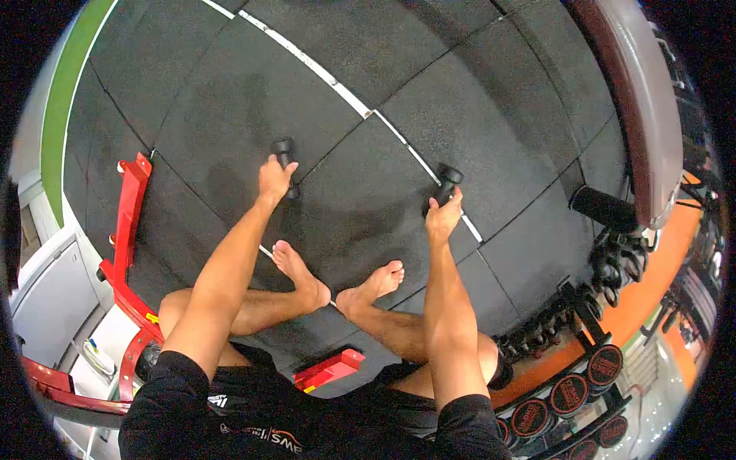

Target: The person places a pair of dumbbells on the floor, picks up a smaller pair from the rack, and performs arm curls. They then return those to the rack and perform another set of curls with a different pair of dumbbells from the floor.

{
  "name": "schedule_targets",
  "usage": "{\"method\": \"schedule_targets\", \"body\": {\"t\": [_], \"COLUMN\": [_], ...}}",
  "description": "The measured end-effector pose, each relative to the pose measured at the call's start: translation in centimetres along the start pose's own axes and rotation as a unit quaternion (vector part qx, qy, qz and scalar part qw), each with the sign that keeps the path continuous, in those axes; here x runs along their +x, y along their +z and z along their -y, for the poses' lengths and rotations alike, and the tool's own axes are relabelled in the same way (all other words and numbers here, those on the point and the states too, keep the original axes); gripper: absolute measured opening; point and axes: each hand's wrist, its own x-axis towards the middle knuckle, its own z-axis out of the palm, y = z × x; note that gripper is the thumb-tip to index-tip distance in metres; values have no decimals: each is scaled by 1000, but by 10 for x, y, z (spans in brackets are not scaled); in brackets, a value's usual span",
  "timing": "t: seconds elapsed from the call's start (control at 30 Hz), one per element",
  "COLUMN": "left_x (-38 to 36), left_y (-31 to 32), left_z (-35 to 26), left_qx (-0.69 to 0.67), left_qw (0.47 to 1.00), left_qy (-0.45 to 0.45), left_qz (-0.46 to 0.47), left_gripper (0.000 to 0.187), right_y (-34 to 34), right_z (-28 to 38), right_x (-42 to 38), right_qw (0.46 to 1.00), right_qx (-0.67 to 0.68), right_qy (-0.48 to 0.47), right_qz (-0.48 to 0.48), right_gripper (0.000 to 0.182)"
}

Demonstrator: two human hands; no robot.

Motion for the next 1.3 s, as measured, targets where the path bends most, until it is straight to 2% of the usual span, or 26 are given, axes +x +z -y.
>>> {"method": "schedule_targets", "body": {"t": [0.1, 0.17, 0.27, 0.4, 0.57, 0.7, 0.77, 0.83, 0.93, 1.07, 1.13, 1.23, 1.3], "left_x": [-7, -18, -55, -141, -264, -342, -371, -401, -443, -481, -490, -501, -511], "left_y": [-2, -5, -31, -80, -164, -230, -252, -275, -317, -366, -381, -412, -434], "left_z": [5, 15, 11, -4, -59, -115, -131, -156, -184, -204, -202, -223, -234], "left_qx": [-33, -59, -81, -82, -89, -43, -119, -173, -192, -243, -254, -344, -374], "left_qw": [999, 997, 996, 983, 968, 961, 936, 918, 898, 889, 890, 836, 799], "left_qy": [1, 15, 21, 165, 211, 246, 288, 294, 324, 303, 267, 254, 256], "left_qz": [-28, -42, -31, -6, 101, 122, 166, 204, 229, 240, 268, 344, 396], "left_gripper": [50, 54, 64, 75, 83, 89, 92, 90, 89, 90, 89, 88, 87], "right_y": [-4, -17, -44, -103, -212, -319, -368, -413, -474, -521, -548, -583, -613], "right_z": [-12, -12, -11, 11, 75, 140, 159, 177, 198, 202, 207, 217, 231], "right_x": [1, -4, -26, -76, -148, -200, -225, -249, -281, -311, -319, -340, -358], "right_qw": [995, 993, 996, 996, 988, 981, 975, 969, 962, 961, 948, 941, 933], "right_qx": [42, 48, 10, 26, 77, 115, 157, 143, 132, 162, 223, 291, 330], "right_qy": [80, 96, 71, 60, 78, 57, 14, -17, -18, -64, -62, -89, -56], "right_qz": [34, 55, 44, 65, 107, 144, 160, 199, 239, 217, 218, 149, 134], "right_gripper": [69, 69, 69, 70, 74, 81, 85, 92, 101, 101, 101, 96, 95]}}
